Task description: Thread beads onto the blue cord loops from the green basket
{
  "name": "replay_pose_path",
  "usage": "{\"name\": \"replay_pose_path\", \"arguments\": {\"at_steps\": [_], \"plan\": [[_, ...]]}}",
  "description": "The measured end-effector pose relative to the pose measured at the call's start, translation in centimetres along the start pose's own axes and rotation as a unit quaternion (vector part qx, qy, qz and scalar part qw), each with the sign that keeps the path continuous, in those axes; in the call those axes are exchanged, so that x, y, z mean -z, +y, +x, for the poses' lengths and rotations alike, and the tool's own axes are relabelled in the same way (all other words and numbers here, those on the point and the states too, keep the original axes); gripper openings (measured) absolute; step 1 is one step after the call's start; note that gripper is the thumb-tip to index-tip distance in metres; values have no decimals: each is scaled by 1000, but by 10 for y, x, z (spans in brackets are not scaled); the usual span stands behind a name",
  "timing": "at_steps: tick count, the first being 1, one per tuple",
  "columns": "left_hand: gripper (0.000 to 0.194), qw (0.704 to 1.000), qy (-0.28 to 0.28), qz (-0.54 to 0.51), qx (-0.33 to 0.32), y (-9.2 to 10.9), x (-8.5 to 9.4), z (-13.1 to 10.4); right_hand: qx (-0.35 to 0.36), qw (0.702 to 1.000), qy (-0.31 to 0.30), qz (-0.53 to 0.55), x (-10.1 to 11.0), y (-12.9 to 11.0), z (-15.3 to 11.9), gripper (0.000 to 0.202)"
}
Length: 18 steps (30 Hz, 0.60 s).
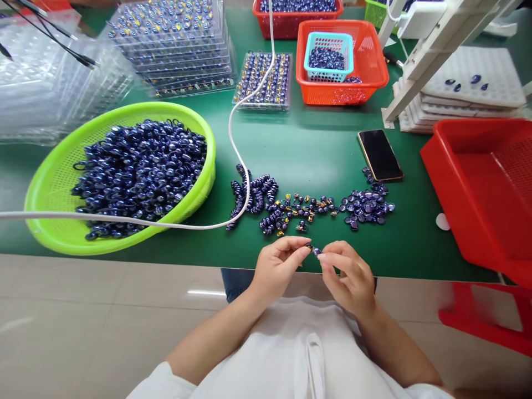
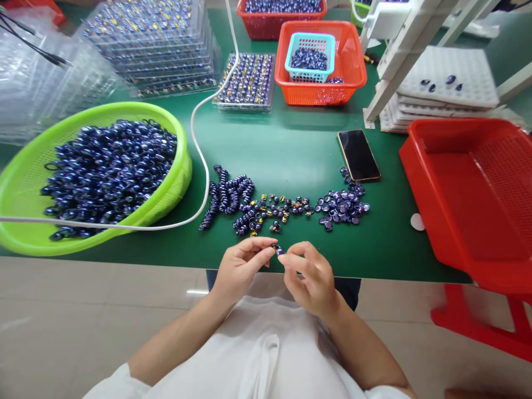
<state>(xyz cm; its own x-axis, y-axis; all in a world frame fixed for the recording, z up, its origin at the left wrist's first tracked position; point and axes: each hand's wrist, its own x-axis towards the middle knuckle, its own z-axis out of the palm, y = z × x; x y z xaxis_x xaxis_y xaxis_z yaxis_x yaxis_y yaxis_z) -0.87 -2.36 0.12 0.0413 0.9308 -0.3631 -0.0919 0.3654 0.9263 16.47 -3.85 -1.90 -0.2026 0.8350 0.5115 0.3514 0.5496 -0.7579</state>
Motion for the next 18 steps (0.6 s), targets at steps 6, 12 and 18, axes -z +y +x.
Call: {"name": "replay_pose_path", "arguments": {"at_steps": [6,12,18], "plan": [[17,1000,4,-7,5,2,0,0,-109,993,-24,42,2,-1,0,30],[17,999,8,32,-33,1,2,-2,-82,996,-20,-26,5,3,5,29],[15,992,19,88,-92,-1,1,-4,-83,996,-39,-15,7,2,5,26]]}}
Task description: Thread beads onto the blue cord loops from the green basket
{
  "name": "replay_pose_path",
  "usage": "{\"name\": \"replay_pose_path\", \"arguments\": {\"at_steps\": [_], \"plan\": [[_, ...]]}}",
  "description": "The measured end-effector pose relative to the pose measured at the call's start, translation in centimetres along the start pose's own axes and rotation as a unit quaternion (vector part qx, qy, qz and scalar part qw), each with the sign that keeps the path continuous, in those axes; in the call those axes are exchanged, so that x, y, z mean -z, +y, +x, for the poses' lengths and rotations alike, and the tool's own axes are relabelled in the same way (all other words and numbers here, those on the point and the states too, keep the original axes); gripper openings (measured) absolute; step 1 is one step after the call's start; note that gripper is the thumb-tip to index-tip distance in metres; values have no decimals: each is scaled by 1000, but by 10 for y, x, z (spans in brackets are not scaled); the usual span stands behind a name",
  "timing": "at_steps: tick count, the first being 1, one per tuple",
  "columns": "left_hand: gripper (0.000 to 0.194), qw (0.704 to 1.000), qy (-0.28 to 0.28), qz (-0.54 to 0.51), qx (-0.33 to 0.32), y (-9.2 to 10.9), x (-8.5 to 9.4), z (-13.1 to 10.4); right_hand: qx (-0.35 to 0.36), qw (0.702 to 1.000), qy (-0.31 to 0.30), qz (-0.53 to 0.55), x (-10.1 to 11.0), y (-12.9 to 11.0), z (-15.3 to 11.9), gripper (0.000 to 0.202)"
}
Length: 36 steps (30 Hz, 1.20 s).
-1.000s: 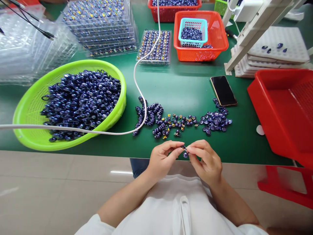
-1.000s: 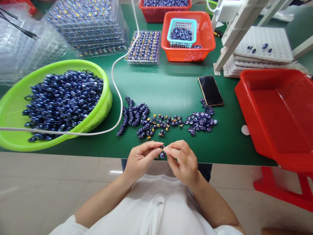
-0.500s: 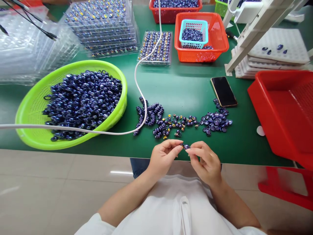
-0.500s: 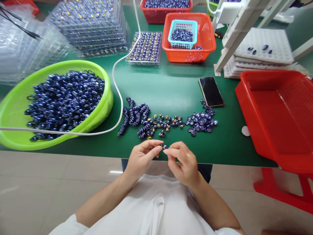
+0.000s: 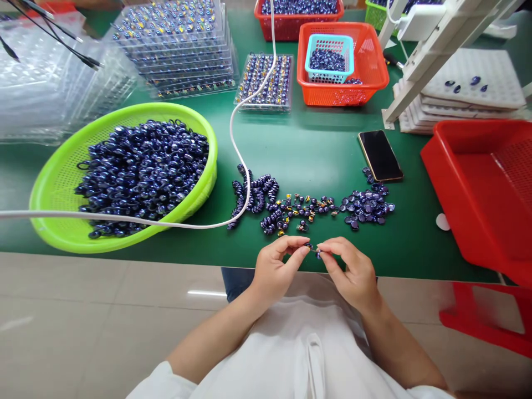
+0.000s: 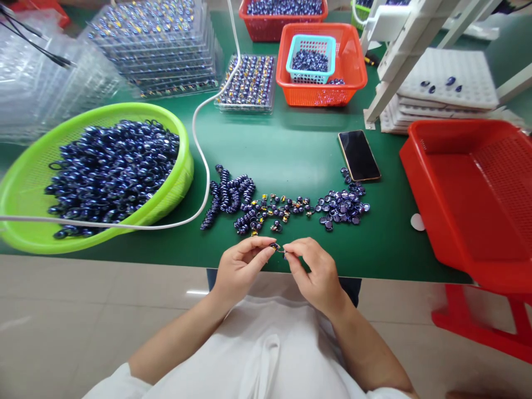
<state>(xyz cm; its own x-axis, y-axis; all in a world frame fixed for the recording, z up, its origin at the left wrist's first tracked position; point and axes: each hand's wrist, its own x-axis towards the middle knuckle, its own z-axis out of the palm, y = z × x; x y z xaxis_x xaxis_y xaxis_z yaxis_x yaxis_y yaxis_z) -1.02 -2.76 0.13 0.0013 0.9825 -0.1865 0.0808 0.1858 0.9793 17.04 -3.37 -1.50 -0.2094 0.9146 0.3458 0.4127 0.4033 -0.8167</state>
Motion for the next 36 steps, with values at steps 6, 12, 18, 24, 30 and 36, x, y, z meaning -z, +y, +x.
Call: {"name": "replay_pose_path", "arguments": {"at_steps": [6,12,18,24,30,36], "plan": [[16,999,-14,-28,25,-1,-2,0,-71,985,-63,143,3,-5,-2,20],[19,989,-26,-105,104,2,-1,3,-69,979,-63,180,5,-1,-2,26],[18,983,-34,-131,124,6,-2,5,23,999,23,37,1,0,-2,34],[20,982,-23,-145,118,6,-3,6,92,994,61,-6,-16,-4,-9,45],[18,982,-30,-142,118,1,-1,4,78,993,84,22,-21,-6,-13,43],[14,989,-53,-118,77,0,2,1,65,993,99,8,-15,-6,-6,39]]}}
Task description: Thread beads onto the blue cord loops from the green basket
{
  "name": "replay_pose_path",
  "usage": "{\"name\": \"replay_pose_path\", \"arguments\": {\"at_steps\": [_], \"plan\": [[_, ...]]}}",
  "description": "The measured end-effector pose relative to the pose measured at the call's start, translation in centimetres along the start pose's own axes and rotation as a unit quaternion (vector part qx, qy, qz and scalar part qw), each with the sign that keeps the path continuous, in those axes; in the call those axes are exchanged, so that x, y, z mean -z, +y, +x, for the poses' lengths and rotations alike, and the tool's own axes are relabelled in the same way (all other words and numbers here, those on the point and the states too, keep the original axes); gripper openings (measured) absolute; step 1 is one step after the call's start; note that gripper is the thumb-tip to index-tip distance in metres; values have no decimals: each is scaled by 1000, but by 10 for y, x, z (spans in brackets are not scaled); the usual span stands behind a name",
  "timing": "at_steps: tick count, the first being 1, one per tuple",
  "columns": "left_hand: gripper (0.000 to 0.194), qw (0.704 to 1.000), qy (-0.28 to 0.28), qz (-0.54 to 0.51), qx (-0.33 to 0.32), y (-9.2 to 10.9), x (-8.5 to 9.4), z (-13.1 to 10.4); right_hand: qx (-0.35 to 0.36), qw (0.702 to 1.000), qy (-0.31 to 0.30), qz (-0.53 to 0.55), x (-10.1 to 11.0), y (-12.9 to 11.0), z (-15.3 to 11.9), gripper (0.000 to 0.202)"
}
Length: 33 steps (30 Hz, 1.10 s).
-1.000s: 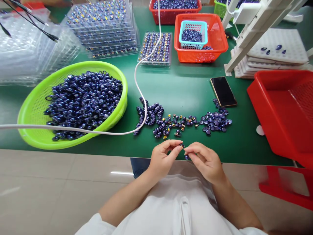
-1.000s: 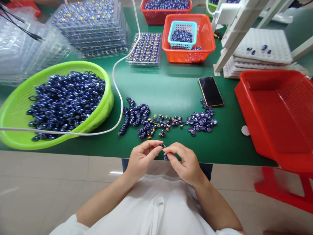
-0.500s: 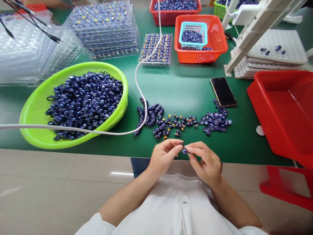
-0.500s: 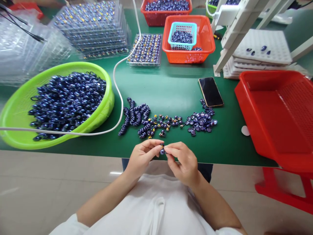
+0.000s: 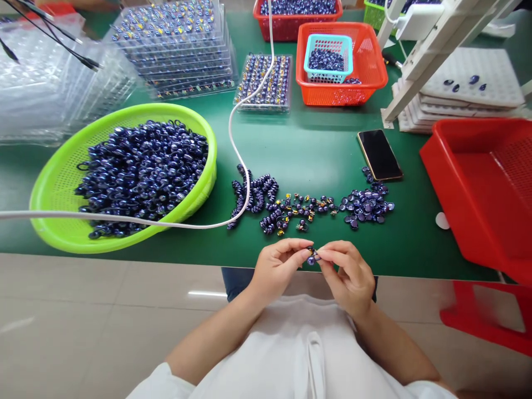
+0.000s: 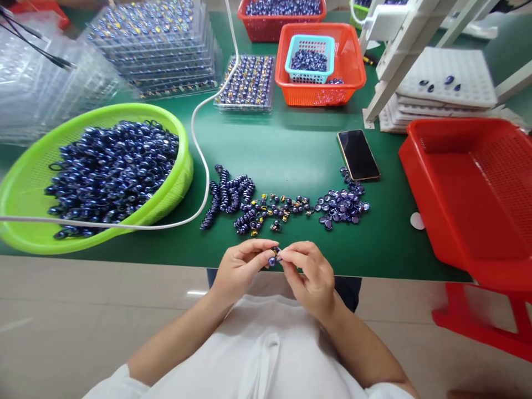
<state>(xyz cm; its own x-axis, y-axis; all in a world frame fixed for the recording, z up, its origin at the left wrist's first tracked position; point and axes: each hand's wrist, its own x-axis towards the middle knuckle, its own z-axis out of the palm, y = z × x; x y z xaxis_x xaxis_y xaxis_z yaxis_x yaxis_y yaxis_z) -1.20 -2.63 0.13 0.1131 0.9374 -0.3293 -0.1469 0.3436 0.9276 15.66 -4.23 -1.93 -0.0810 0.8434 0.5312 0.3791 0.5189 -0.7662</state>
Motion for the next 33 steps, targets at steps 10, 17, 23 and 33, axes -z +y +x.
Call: {"name": "replay_pose_path", "arguments": {"at_steps": [10,17,23,33], "plan": [[14,994,-20,64,-86,-5,3,-2,1,1000,-15,4,-1,-1,3,40],[15,981,-28,129,-143,-5,6,-2,2,1000,-18,-14,-1,0,3,38],[16,972,-38,162,-168,-7,8,-2,29,999,-28,-31,0,2,2,40],[13,961,-34,170,-216,-11,8,-2,0,998,-44,-41,0,0,5,30]]}}
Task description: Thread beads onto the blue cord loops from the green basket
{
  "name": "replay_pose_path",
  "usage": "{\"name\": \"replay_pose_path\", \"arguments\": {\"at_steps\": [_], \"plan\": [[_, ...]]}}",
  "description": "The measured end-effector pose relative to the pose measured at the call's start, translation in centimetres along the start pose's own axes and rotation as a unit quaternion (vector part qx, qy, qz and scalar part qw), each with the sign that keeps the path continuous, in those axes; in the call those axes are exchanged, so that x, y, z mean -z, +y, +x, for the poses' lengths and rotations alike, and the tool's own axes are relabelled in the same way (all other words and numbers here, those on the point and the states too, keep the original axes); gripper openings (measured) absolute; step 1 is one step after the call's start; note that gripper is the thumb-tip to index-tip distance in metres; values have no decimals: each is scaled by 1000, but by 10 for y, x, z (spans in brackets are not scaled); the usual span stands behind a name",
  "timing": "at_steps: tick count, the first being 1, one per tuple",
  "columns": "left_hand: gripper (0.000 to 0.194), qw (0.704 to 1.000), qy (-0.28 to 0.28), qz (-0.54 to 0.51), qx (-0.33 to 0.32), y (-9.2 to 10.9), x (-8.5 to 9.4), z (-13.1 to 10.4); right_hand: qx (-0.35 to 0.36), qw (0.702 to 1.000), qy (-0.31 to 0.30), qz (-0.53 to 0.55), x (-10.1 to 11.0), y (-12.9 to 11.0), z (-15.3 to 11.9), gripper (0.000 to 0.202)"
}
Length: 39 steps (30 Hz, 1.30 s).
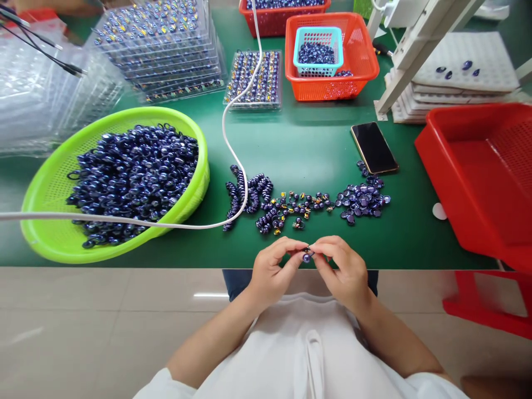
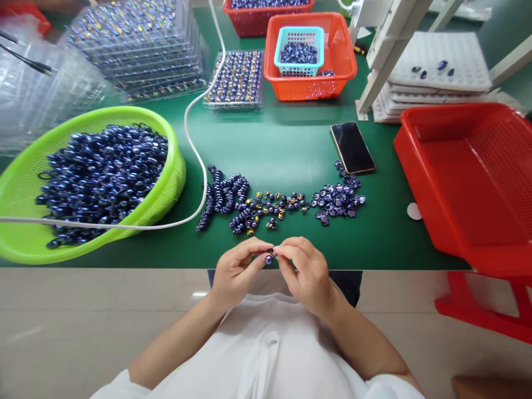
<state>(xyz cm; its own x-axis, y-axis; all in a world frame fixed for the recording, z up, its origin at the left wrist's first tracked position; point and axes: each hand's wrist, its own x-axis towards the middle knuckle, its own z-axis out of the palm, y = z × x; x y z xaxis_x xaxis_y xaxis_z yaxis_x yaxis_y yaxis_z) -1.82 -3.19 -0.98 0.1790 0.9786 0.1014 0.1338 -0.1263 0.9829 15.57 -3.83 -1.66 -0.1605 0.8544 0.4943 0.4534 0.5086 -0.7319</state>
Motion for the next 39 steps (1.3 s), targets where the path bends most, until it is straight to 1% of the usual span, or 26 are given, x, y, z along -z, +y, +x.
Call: {"name": "replay_pose_path", "arguments": {"at_steps": [7,11,13,15,17,19,22,24,27,28,30,32,35,37,39], "plan": [[13,996,15,-52,67,-2,-3,-4,-107,993,-26,47,4,-4,5,12],[12,991,11,-60,118,1,-2,-3,-123,991,-40,45,4,-7,6,12],[12,988,-2,-60,140,3,0,0,-127,991,-37,34,4,-7,7,12],[12,987,-19,-53,147,5,1,3,-129,990,-38,30,3,-8,8,13],[11,989,-33,-33,141,7,2,5,-132,990,-43,31,3,-8,9,13],[10,993,-37,-1,115,9,3,6,-145,987,-49,39,3,-9,10,13],[8,997,-31,41,56,9,1,6,-185,979,-54,66,3,-9,10,12],[8,998,-28,57,30,8,0,6,-219,970,-61,85,3,-8,9,10],[9,997,-34,63,30,5,-2,6,-260,959,-76,87,1,-5,8,7],[9,997,-38,58,42,4,-3,7,-266,957,-78,82,0,-4,8,7],[8,995,-40,21,89,1,-5,8,-264,959,-77,70,1,-2,8,6],[8,985,-32,-58,158,-2,-7,9,-253,962,-76,67,3,0,8,7],[14,950,-18,-187,248,-5,-9,12,-236,963,-85,103,7,4,7,7],[19,929,-11,-246,276,-6,-11,14,-219,965,-78,122,8,5,5,8],[22,914,-2,-287,286,-4,-14,16,-179,978,-44,92,6,4,4,7]]}}
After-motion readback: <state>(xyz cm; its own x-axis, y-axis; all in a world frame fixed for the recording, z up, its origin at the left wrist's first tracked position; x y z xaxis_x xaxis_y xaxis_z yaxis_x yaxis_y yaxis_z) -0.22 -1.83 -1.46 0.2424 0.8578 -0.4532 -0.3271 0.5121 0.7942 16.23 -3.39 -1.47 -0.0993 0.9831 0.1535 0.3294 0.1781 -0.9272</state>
